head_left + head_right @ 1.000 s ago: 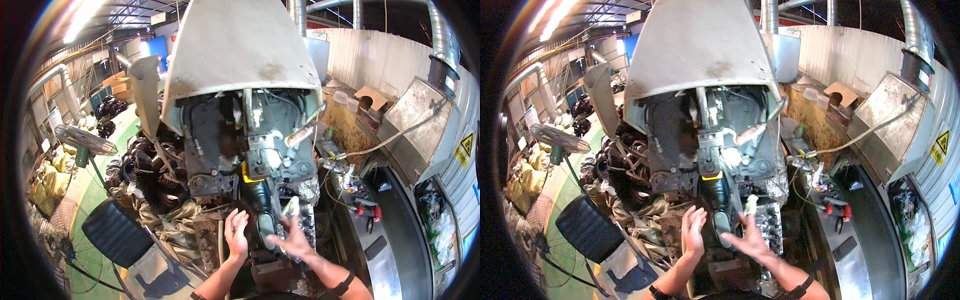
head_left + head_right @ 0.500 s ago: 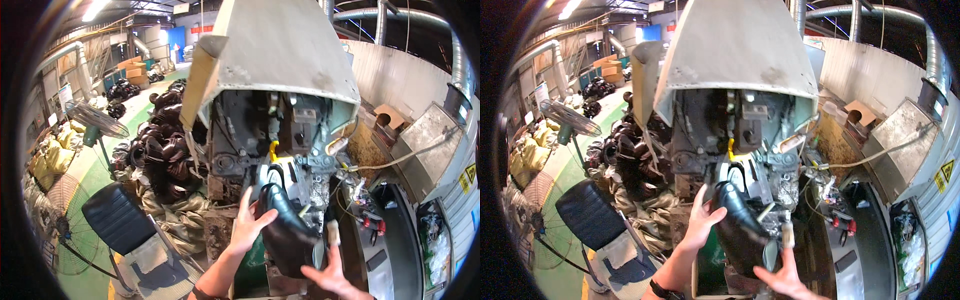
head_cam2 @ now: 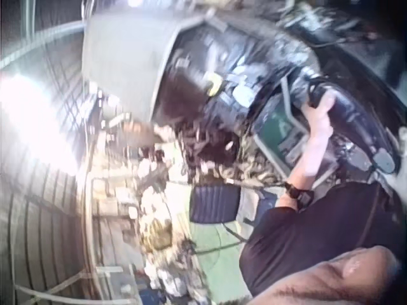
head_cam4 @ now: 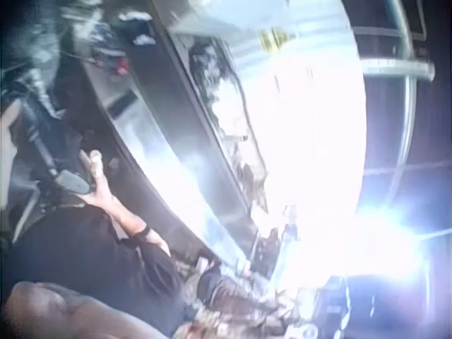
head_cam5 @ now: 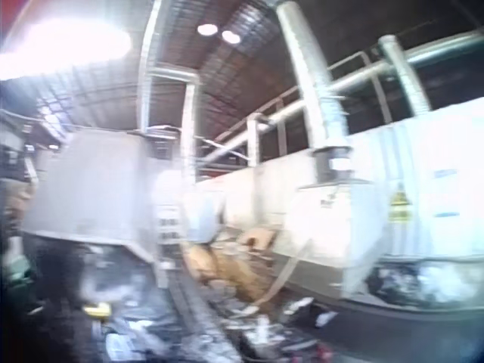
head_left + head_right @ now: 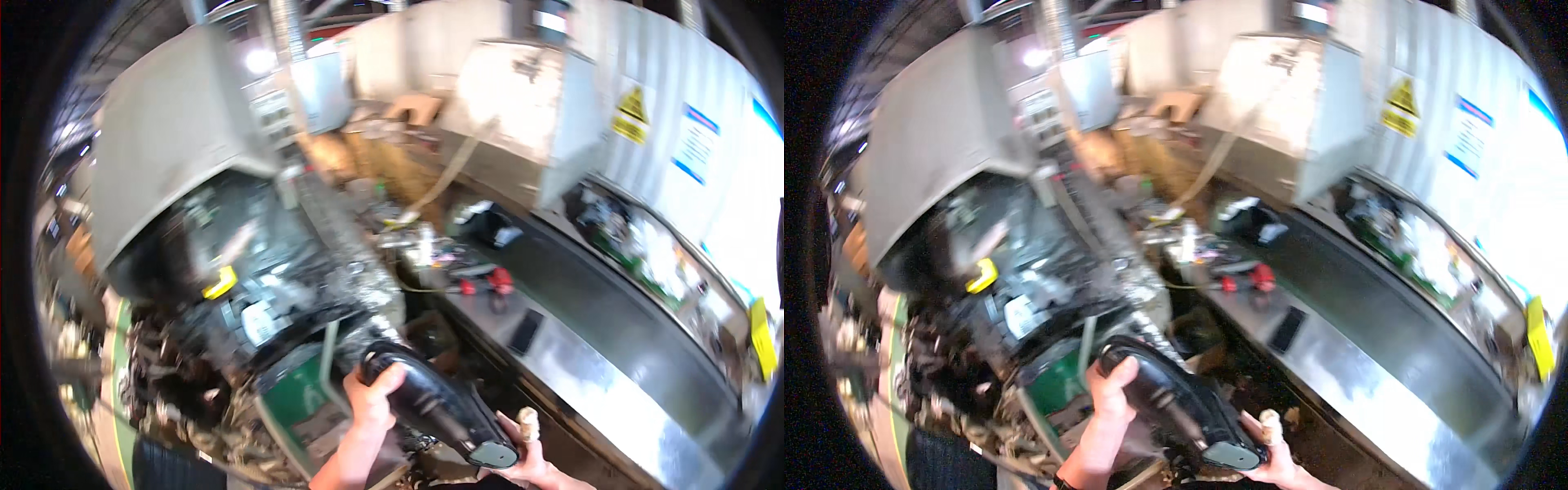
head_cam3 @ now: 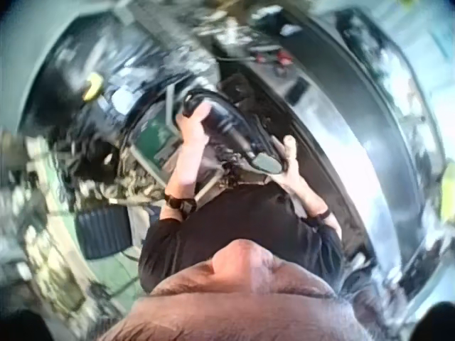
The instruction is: Using a machine to shape and attach the upper part of a shoe to the last.
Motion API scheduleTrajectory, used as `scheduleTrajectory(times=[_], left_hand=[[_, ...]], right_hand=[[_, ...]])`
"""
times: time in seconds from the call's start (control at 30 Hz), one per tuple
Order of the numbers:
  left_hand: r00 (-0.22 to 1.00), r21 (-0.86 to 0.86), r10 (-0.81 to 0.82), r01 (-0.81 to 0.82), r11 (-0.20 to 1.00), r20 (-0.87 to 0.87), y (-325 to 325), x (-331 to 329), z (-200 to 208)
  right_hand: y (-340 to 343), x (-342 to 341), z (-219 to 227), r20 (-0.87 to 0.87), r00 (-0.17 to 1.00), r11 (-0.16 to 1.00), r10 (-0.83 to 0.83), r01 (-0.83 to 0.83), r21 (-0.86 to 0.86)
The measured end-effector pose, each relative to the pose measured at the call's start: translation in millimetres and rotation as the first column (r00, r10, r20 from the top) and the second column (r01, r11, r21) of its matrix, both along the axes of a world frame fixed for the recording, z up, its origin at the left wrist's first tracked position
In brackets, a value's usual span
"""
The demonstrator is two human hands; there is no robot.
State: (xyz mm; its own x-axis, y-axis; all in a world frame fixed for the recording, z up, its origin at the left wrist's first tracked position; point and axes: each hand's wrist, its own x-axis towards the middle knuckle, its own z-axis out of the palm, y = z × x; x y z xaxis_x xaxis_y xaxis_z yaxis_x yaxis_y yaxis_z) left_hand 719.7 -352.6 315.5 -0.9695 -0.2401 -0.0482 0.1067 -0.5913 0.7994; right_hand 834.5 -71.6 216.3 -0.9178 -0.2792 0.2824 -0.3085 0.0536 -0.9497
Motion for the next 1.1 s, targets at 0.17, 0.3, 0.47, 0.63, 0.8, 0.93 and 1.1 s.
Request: scheduleTrajectory(times=[0.17,0.3,0.47,0.63,0.8,0.93,1.1], left_hand=[[0.861,0.151,-0.288,0.247,0.957,0.419,147,-52,-61],[0.51,0.342,-0.65,0.572,0.745,0.563,251,-78,-126],[0.625,-0.433,-0.65,0.776,0.458,0.432,264,-54,-158],[0.668,-0.485,-0.362,0.731,0.479,0.65,190,-48,-214],[0.696,-0.532,-0.099,0.625,0.572,0.712,127,-52,-204],[0.724,-0.614,-0.077,0.632,0.473,0.685,138,-84,-215],[0.885,-0.776,-0.377,0.435,0.456,0.274,287,-197,-213]], right_hand=[[80,3,15,0.049,0.899,0.843,-0.434,0.425,-0.329],[195,-13,26,0.582,0.574,0.315,-0.576,0.813,-0.49],[419,19,-36,0.568,0.091,0.09,-0.818,0.995,-0.03],[645,126,-105,0.451,0.053,-0.081,-0.891,0.959,-0.272],[679,128,-132,-0.048,-0.588,-0.578,-0.807,0.772,0.266],[570,29,-173,-0.086,-0.214,-0.229,-0.973,0.946,0.232],[319,-75,-152,0.38,0.427,0.547,-0.821,0.78,0.305]])
